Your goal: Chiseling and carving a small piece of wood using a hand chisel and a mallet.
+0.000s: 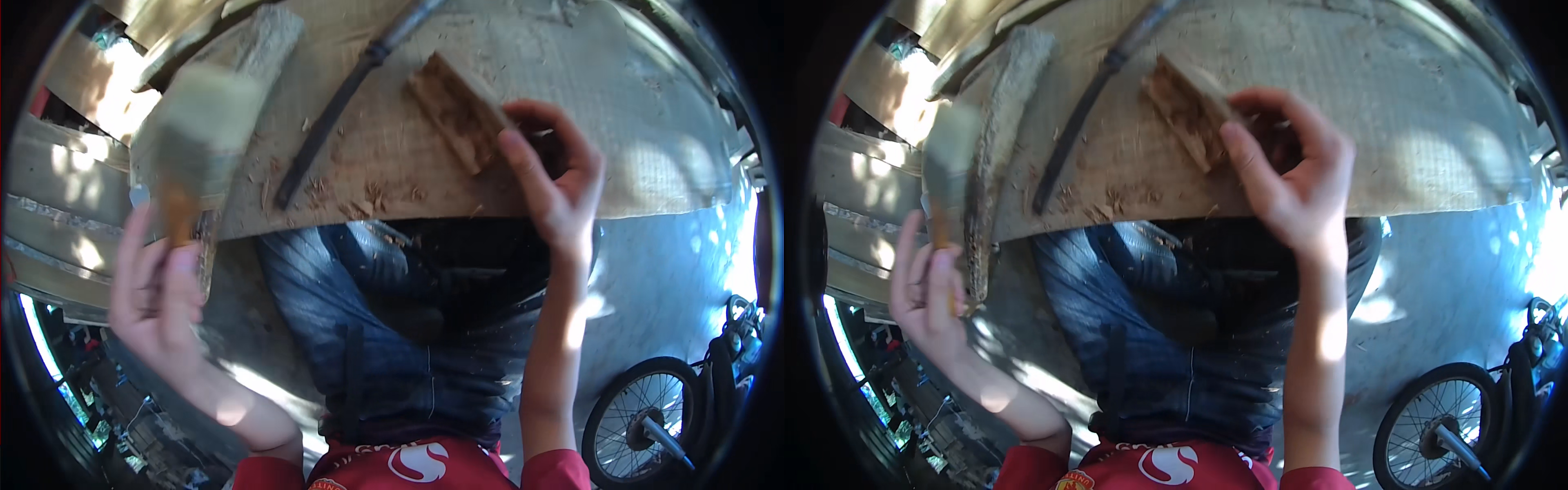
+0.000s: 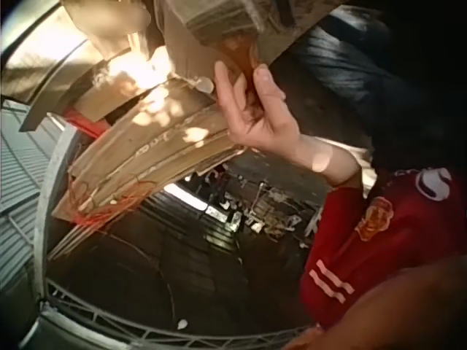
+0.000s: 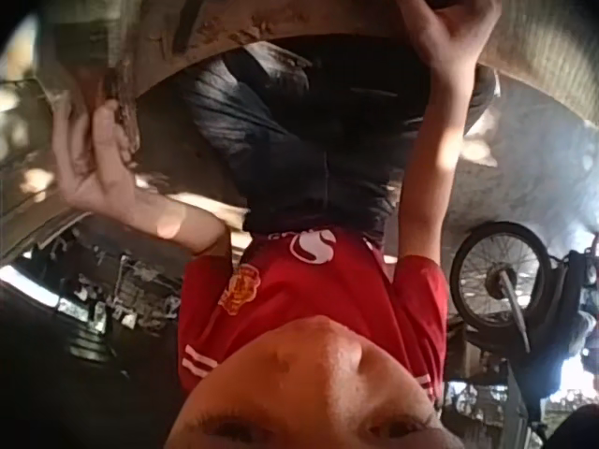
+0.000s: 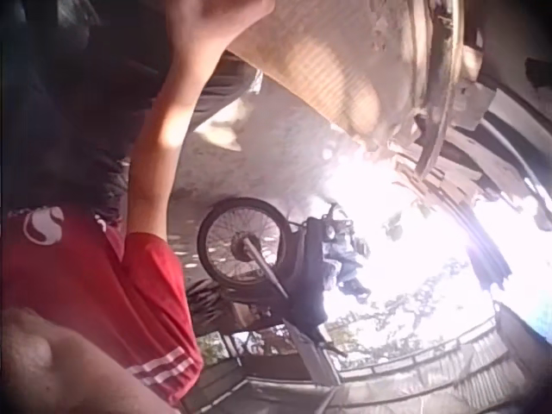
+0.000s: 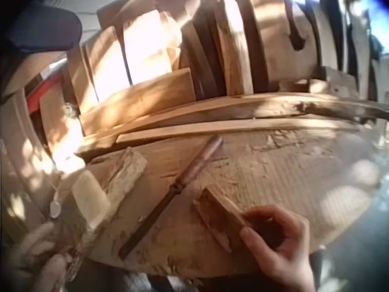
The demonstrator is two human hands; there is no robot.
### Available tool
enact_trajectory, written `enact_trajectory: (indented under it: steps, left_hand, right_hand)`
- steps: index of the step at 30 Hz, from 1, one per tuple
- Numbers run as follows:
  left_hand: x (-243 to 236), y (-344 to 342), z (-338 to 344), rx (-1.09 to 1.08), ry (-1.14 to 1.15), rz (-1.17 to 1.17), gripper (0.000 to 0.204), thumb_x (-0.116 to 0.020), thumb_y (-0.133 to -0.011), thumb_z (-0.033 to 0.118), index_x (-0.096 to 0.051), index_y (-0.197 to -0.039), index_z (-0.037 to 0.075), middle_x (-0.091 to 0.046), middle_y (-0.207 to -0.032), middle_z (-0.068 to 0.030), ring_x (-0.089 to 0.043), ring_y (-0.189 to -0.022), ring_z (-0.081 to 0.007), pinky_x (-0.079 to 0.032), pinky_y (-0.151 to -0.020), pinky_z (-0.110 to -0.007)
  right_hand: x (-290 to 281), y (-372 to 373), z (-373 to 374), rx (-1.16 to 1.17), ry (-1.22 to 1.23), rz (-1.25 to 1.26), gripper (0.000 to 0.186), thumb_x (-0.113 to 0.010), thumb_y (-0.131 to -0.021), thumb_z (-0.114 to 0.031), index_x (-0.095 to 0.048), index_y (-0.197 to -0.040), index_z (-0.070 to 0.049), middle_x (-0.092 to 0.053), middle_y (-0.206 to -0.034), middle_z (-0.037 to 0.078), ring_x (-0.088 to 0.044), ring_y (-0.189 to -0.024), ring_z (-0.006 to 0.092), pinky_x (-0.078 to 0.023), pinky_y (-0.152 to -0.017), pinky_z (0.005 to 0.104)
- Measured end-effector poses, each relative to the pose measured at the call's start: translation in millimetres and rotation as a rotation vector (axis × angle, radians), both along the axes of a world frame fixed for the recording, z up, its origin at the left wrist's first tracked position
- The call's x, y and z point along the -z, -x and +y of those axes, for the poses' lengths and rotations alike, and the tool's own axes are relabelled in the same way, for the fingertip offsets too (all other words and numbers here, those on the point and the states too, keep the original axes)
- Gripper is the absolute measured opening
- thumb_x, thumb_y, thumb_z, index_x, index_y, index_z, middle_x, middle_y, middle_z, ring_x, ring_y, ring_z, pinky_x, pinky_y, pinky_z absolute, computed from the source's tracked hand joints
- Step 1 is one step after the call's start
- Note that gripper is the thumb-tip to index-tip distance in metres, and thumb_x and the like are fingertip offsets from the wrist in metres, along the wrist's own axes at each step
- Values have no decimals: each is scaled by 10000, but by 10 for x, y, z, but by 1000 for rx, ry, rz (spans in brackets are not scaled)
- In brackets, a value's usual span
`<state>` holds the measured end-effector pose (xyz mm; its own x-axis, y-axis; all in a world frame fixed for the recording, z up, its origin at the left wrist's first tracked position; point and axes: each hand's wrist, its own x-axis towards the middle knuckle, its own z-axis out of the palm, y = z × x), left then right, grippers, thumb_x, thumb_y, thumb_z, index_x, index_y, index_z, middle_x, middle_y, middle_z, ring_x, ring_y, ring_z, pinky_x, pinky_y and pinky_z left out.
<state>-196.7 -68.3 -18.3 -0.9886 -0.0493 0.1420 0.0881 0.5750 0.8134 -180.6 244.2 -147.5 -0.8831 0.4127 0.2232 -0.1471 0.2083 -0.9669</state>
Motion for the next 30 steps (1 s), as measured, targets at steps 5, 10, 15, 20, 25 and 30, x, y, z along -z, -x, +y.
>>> enact_trajectory:
  steps: [5,10,15,20,25,30]
  left_hand:
    - [661,48,775,380,207,176,288,-711,-800,-75,-688,-1087,-66,-723,-965,-137,-673,-814,-146,-513,-741,-236]
    - [603,233,691,722,107,57,294,-746,-757,-25,-709,-1048,-45,-714,-857,-164,-685,-733,-188,-516,-688,-268]
    - [414,332,704,896,84,-142,257,-728,-764,-40,-718,-1021,-47,-714,-851,-162,-685,-738,-193,-507,-679,-260]
    - [473,364,769,875,101,-147,256,-753,-744,-17,-734,-999,-28,-717,-833,-150,-688,-729,-194,-505,-676,-256]
    - [678,323,646,528,-50,-95,377,-744,-769,-32,-660,-1137,-49,-711,-932,-124,-667,-814,-113,-512,-717,-233]
    - [574,85,650,259,-354,-275,363,-723,-814,-38,-614,-1156,-91,-686,-918,-103,-609,-716,-65,-476,-621,-183]
  right_hand:
    - [124,-65,104,-17,-2,-22,208,-720,-864,-70,-703,-1057,8,-667,-853,-5,-543,-734,30,-418,-659,161]
    - [127,-52,51,-39,42,5,173,-712,-861,-67,-719,-1019,4,-658,-822,15,-539,-696,46,-418,-636,178]
    - [103,-72,55,0,-30,17,154,-708,-850,-52,-723,-992,7,-662,-832,24,-537,-696,55,-416,-625,190]
    - [132,-49,108,-30,-75,62,159,-703,-848,-52,-720,-991,14,-663,-832,38,-549,-701,72,-432,-639,203]
    - [116,-23,101,-37,-47,113,157,-699,-842,-56,-718,-977,22,-663,-829,48,-551,-694,74,-427,-629,203]
    - [145,-37,95,-23,-66,59,165,-707,-837,-64,-717,-978,23,-660,-818,45,-545,-690,68,-419,-633,195]
